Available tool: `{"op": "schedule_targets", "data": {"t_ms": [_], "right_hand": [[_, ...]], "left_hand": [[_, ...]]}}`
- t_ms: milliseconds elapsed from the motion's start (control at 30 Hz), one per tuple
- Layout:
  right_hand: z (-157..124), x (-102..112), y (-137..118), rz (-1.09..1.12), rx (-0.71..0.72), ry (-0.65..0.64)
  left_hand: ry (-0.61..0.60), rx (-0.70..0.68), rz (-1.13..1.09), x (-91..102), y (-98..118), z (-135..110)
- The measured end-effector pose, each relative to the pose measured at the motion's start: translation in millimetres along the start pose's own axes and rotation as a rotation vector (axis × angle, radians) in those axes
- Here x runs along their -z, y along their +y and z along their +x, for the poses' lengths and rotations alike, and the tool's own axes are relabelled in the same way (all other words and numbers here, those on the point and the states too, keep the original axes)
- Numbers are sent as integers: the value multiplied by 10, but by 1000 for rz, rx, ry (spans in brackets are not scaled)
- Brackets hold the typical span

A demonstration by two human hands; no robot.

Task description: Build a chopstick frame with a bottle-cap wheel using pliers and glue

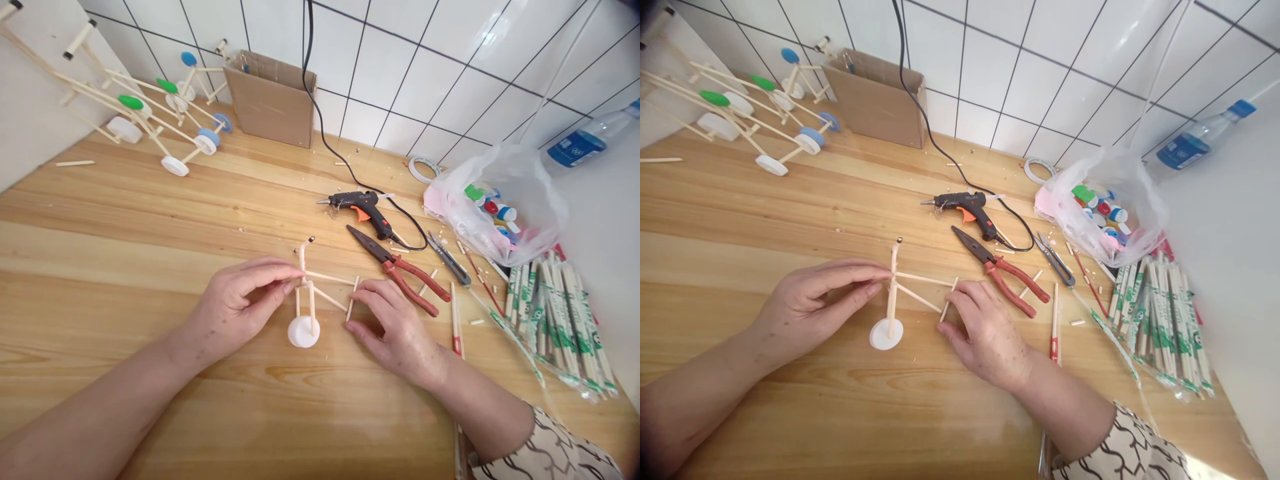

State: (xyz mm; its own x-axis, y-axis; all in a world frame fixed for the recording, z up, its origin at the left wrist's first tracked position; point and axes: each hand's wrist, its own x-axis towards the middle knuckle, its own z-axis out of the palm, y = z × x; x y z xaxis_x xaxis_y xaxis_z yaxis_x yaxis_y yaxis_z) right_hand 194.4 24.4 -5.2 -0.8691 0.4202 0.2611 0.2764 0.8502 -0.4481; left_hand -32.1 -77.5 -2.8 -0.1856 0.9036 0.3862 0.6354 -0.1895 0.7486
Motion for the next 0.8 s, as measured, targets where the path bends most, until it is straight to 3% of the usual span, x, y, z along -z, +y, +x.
{"op": "schedule_targets", "data": {"t_ms": [800], "right_hand": [[14,-10,14,8,2,8]], "left_hand": [[1,-16,16,-9,7,-7]]}}
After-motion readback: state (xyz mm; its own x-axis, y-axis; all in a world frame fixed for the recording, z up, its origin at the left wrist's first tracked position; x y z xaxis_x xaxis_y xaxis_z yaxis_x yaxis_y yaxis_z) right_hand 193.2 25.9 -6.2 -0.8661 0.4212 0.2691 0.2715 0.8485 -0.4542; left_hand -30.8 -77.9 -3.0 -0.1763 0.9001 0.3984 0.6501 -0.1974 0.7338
